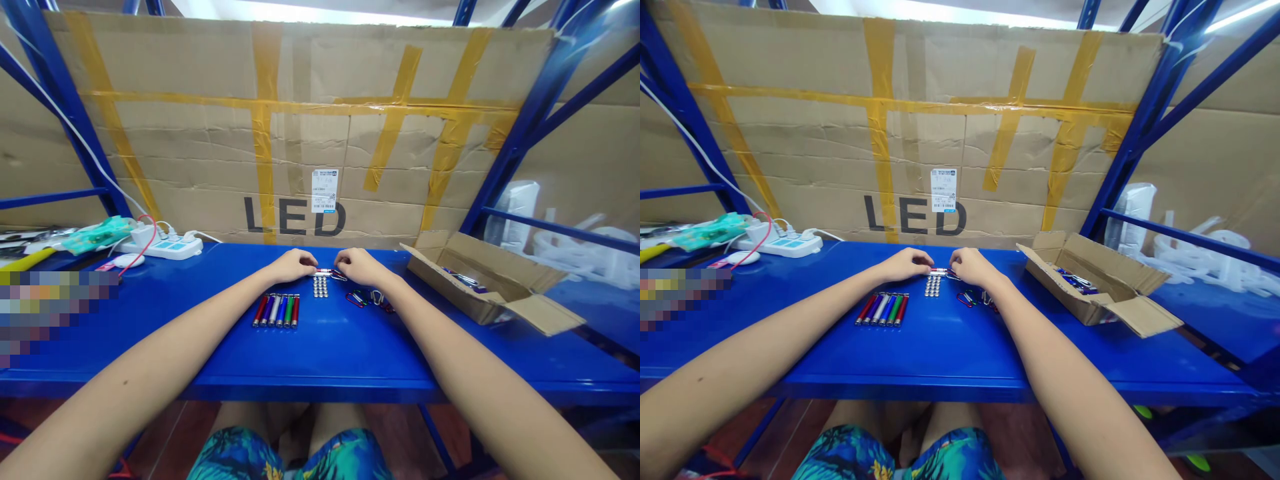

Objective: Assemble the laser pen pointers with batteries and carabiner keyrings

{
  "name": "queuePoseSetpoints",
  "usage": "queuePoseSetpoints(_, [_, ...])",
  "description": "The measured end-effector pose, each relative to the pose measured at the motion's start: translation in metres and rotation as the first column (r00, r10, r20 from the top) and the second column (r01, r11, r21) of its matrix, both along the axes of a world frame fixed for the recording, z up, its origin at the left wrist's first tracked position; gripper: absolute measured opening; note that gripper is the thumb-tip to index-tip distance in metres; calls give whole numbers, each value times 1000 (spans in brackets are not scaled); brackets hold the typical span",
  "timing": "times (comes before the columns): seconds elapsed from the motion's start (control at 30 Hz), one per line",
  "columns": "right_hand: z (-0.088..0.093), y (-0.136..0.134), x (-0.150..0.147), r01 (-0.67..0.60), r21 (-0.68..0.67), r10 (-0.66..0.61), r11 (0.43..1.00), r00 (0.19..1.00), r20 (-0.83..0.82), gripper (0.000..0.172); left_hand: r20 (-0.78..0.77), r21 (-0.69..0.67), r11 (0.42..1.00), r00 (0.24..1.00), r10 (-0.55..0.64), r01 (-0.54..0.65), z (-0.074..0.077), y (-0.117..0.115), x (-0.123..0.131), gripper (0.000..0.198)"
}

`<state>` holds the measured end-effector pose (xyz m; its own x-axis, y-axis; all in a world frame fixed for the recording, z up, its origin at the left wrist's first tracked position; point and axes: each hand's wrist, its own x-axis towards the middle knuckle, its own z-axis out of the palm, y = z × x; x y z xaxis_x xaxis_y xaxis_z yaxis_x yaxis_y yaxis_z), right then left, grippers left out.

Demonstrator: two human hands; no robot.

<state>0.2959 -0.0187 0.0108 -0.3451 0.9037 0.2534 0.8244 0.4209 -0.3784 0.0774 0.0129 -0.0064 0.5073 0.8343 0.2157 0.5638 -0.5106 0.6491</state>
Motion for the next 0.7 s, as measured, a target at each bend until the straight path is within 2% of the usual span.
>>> queuePoseSetpoints(0.07, [4,-8,-4,-63,38,64,997,997,-35,23,13,36,999,1000,8,-9,7,-3,-5,24])
queuePoseSetpoints(0.13, [8,-19,-11,-196,6,196,981,976,-91,22,-32,74,997,999,-36,38,20,-9,-13,17])
queuePoseSetpoints(0.17, [9,-26,-15,-287,-37,280,957,951,-132,22,-74,71,994,994,-78,83,27,-13,-18,15])
queuePoseSetpoints(0.23, [10,-39,-26,-467,-148,438,872,878,-194,22,-199,-19,983,963,-181,181,40,-24,-27,15])
queuePoseSetpoints(0.27, [9,-44,-31,-520,-185,487,834,851,-196,23,-248,-60,978,946,-209,200,45,-29,-30,16])
queuePoseSetpoints(0.37, [4,-54,-43,-546,-232,520,805,838,-168,28,-348,-153,964,901,-260,219,52,-40,-34,13])
queuePoseSetpoints(0.5, [-1,-54,-48,-541,-224,522,810,841,-141,29,-360,-206,954,890,-282,219,46,-41,-29,8])
queuePoseSetpoints(0.6, [1,-55,-48,-558,-225,540,799,830,-142,25,-341,-204,957,901,-268,207,42,-39,-26,5])
queuePoseSetpoints(0.7, [6,-61,-46,-565,-295,561,771,821,-108,19,-369,-160,974,906,-209,160,42,-38,-26,8])
